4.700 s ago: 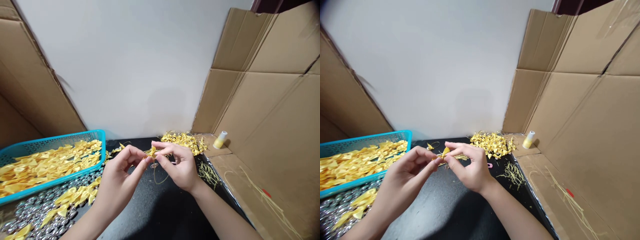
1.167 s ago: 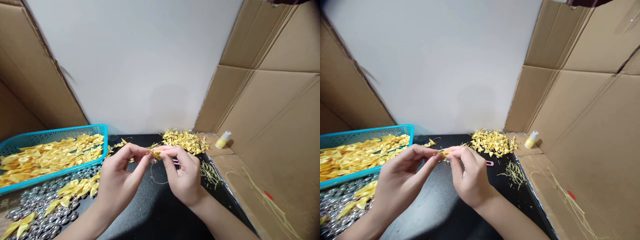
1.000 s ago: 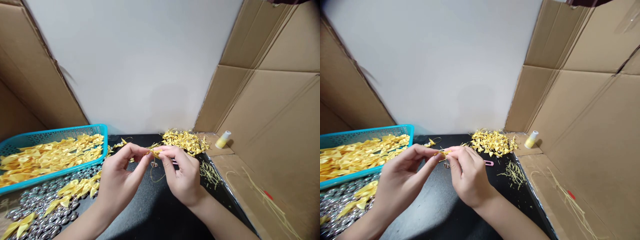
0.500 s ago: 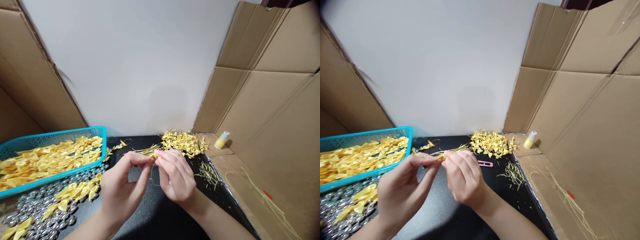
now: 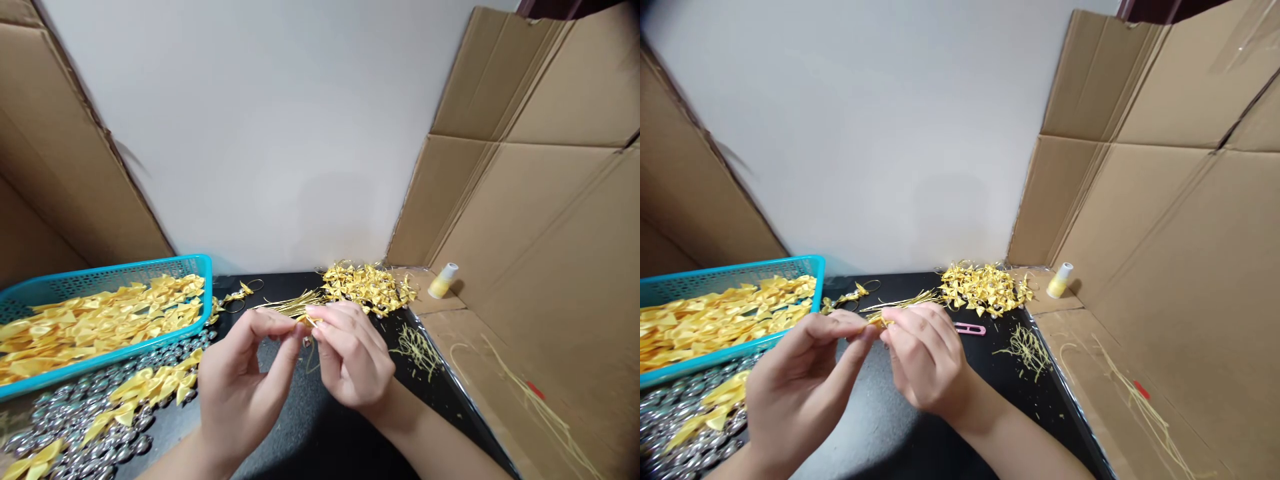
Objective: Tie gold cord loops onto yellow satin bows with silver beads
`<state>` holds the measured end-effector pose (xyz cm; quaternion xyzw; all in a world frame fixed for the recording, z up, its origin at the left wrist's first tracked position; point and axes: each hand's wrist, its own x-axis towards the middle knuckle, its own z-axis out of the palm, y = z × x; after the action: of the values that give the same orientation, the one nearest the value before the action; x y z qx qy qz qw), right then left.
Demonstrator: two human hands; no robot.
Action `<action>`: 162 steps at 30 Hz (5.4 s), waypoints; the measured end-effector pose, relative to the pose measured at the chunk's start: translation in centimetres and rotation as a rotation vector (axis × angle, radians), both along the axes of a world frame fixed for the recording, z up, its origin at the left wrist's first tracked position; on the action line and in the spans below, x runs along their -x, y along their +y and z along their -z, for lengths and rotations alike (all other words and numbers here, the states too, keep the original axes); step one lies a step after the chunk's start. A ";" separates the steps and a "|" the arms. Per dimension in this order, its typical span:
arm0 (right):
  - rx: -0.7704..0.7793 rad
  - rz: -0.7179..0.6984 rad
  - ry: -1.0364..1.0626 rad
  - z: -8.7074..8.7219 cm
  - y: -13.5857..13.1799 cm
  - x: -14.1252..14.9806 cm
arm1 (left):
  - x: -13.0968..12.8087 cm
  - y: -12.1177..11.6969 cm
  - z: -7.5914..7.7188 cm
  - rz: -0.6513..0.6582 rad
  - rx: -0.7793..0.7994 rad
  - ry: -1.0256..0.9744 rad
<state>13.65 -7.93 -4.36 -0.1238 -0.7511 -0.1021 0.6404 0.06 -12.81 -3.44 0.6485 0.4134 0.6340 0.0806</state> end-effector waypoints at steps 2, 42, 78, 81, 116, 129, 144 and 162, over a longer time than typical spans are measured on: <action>0.036 -0.027 0.002 0.0 -0.1 0.0 | 0.0 0.1 -0.2 0.002 0.005 -0.018; 0.050 -0.004 -0.039 -0.3 0.5 -0.2 | 0.0 0.4 0.4 -0.020 -0.152 0.161; 1.377 -0.760 0.583 -0.6 5.7 -0.7 | 1.7 4.0 0.8 0.083 0.372 0.371; 1.339 -0.733 0.859 -1.2 7.9 -2.2 | 1.2 4.1 1.1 0.197 0.449 0.411; 1.295 -0.521 1.157 -3.1 11.8 -10.0 | -1.5 4.2 3.8 0.795 1.075 -0.646; 1.399 -0.449 1.188 -2.2 12.4 -10.5 | -1.0 4.0 3.6 0.892 1.121 -0.505; 1.336 -0.381 1.243 -1.1 13.7 -11.5 | -0.9 3.9 3.8 0.706 0.893 -0.060; 1.469 -0.510 1.191 -1.8 12.5 -8.6 | -0.6 1.9 8.8 0.168 0.066 1.168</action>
<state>22.22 4.58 -2.61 -0.3568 -0.1857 0.6117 0.6812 0.70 -10.94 -12.24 0.9179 0.3560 0.1502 -0.0902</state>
